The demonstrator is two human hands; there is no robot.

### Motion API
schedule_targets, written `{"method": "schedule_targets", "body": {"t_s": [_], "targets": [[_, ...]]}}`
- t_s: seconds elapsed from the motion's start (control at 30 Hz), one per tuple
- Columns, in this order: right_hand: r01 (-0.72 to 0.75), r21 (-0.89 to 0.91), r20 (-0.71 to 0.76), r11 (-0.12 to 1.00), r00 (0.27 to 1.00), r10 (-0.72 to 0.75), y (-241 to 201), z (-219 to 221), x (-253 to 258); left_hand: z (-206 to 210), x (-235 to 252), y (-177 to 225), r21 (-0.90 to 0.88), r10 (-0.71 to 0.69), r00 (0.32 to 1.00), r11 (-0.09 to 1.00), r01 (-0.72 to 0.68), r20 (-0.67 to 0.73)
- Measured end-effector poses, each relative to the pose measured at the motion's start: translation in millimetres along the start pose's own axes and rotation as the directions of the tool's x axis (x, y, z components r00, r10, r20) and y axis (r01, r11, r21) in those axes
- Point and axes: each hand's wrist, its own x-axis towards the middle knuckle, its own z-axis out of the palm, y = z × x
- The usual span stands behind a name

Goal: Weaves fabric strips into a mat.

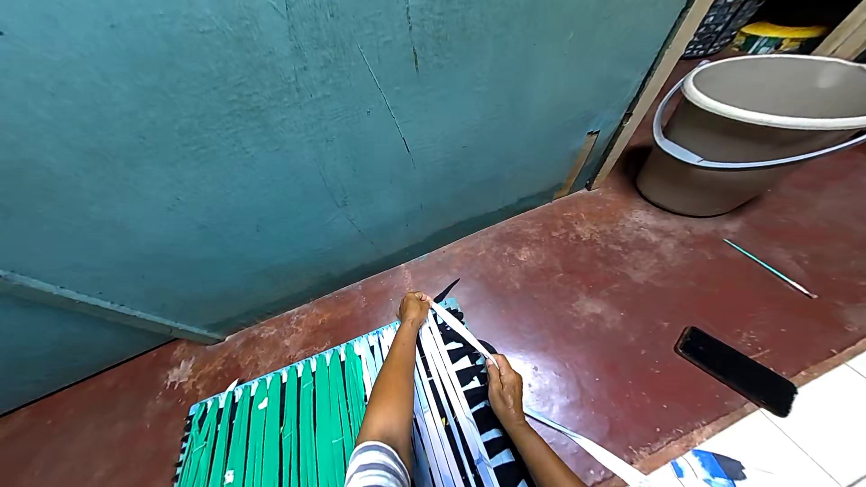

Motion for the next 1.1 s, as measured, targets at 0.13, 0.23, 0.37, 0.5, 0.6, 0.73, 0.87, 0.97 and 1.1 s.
{"method": "schedule_targets", "body": {"t_s": [0.13, 0.23, 0.37, 0.5, 0.6, 0.73, 0.87, 0.97, 1.1], "targets": [[0.008, -0.035, -0.01, 0.999, 1.0, -0.008, -2, 1, -2, -1, -2, 4, 0.067, -0.024, 1.0, 0.998, 0.023, 0.011], [0.027, -0.062, -0.032, 0.998, 0.999, -0.029, -2, 3, -3, 0, -2, 4, 0.049, -0.024, 1.0, 0.999, 0.023, 0.002], [0.053, -0.098, -0.059, 0.994, 0.997, -0.059, -3, 7, -5, 9, -17, 5, 0.108, 0.109, 0.979, 0.99, -0.091, -0.17], [0.074, -0.149, -0.059, 0.986, 0.995, -0.084, -3, 7, -6, 48, -55, -4, 0.207, 0.556, 0.745, 0.83, -0.517, -0.369], [0.101, -0.156, -0.063, 0.983, 0.992, -0.112, -3, 7, -7, 76, -86, -21, 0.259, 0.791, 0.558, 0.61, -0.748, -0.251], [0.073, -0.125, -0.014, 0.989, 0.997, -0.076, -3, 4, -8, 94, -112, -40, 0.326, 0.86, 0.498, 0.505, -0.799, -0.111], [0.026, -0.148, 0.185, 0.989, 0.983, 0.002, -10, -15, -4, 91, -128, -36, 0.322, 0.799, 0.599, 0.581, -0.747, -0.052], [0.062, -0.203, 0.403, 0.977, 0.915, 0.026, -26, -44, -6, 85, -145, -30, 0.336, 0.773, 0.635, 0.601, -0.725, -0.014], [0.132, -0.207, 0.59, 0.969, 0.807, 0.016, -43, -85, -23, 81, -179, -28, 0.354, 0.754, 0.655, 0.601, -0.717, 0.046]]}}
